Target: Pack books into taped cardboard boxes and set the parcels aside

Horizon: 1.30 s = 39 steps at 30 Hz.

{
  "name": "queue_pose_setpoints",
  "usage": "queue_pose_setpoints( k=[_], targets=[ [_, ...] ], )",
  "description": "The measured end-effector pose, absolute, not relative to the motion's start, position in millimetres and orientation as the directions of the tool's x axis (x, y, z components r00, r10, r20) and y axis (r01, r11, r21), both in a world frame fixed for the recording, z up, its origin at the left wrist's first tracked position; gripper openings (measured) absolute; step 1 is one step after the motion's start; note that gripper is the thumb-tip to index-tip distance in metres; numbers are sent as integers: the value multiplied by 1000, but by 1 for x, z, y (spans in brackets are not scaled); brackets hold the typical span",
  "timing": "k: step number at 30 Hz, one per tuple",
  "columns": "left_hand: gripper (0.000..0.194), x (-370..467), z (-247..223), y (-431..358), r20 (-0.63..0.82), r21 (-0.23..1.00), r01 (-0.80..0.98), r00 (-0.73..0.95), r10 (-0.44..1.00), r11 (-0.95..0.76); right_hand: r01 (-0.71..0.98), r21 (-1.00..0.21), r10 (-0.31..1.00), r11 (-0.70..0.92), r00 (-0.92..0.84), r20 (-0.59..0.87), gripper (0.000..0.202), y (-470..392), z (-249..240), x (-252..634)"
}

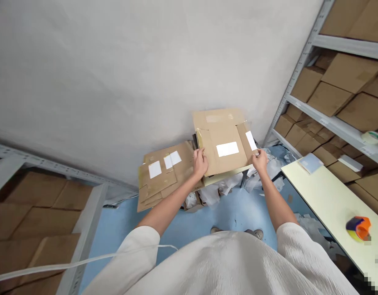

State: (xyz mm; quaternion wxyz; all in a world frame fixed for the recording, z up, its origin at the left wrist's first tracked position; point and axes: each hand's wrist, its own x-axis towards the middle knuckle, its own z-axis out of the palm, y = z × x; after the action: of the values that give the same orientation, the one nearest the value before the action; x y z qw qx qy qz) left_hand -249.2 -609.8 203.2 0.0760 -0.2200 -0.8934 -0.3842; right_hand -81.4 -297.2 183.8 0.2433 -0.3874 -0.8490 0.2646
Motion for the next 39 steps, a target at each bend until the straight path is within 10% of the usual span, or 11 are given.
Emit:
queue_pose_setpoints(
  k=[19,39],
  targets=[
    [67,-27,150,-227,17,703,568,-614,789,427,879,-454,988,147,-112,103,44,-46,162,253],
    [46,13,77,-56,-505,404,875,-28,862,266,974,-187,992,-127,122,-40,65,63,87,308]
  ],
)
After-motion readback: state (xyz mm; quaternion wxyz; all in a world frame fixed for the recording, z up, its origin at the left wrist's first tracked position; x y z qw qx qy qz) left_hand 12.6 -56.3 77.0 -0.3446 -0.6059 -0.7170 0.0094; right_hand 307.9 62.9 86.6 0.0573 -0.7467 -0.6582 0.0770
